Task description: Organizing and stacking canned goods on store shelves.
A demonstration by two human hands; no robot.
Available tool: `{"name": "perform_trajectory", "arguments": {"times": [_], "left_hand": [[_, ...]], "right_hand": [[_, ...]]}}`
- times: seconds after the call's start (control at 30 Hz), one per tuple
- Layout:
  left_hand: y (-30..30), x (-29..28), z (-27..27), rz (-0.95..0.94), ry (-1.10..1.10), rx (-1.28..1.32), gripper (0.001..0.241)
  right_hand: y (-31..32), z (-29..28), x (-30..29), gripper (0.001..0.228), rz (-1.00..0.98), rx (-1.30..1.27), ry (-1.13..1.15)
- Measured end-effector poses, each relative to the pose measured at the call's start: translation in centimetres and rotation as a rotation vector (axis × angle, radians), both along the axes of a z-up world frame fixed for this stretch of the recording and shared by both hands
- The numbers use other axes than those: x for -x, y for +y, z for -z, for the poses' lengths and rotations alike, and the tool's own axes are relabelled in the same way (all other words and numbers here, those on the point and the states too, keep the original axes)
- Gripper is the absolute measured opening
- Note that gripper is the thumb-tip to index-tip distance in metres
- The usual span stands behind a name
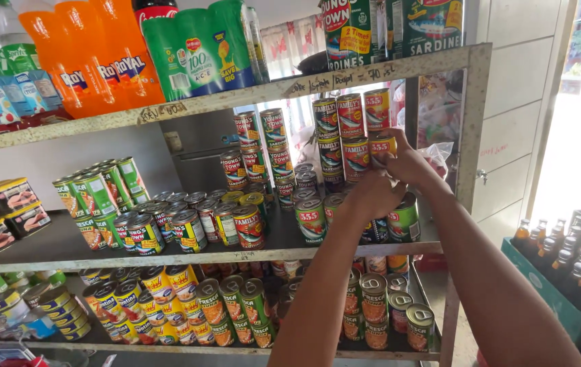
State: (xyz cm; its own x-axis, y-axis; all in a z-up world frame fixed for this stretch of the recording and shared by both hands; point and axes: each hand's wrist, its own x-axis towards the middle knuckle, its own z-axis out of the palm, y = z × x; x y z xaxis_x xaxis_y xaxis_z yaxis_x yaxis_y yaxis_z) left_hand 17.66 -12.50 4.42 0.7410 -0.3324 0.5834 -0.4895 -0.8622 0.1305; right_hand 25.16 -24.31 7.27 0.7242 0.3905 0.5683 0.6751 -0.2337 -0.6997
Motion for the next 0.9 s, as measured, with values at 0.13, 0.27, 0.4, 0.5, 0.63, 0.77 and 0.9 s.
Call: {"name": "perform_trajectory", "arguments": {"times": [0.13, 0.27, 0.4, 0.5, 0.63, 0.77, 0.9], "left_hand": [[-0.2, 0.6, 0.0, -0.080, -0.022, -0.016, 0.046], [-1.1, 4.6, -1.8, -0.092, 0.034, 0.061, 0.042], [-0.8, 7.2, -2.4, -0.265, -0.081, 0.271, 0.033], [2.3, 8.0, -1.4, -0.131, -0.452, 0.344, 0.029], [7.4, 10.7, 0.0, -0.208, -0.352, 0.278, 0.039], [9.0, 13.6, 2.3, -0.191, -0.303, 0.287, 0.053], [9.5, 14.4, 4.7, 0.035, -0.375, 0.619, 0.060]], "right_hand": [[-0.3, 0.1, 1.1, 0.055, 0.122, -0.017, 0.053], [-1.1, 1.7, 0.3, 0.068, 0.177, -0.073, -0.098], [-2.7, 1.0, 6.9, 0.067, 0.261, -0.120, -0.306], [-3.9, 1.8, 12.6, 0.070, 0.149, -0.144, -0.123], [-5.1, 4.5, 14.9, 0.075, 0.165, 0.023, -0.337], [-4.8, 6.8, 16.1, 0.086, 0.186, 0.119, -0.350], [-4.2, 8.0, 16.9, 0.086, 0.310, 0.051, -0.675]]}}
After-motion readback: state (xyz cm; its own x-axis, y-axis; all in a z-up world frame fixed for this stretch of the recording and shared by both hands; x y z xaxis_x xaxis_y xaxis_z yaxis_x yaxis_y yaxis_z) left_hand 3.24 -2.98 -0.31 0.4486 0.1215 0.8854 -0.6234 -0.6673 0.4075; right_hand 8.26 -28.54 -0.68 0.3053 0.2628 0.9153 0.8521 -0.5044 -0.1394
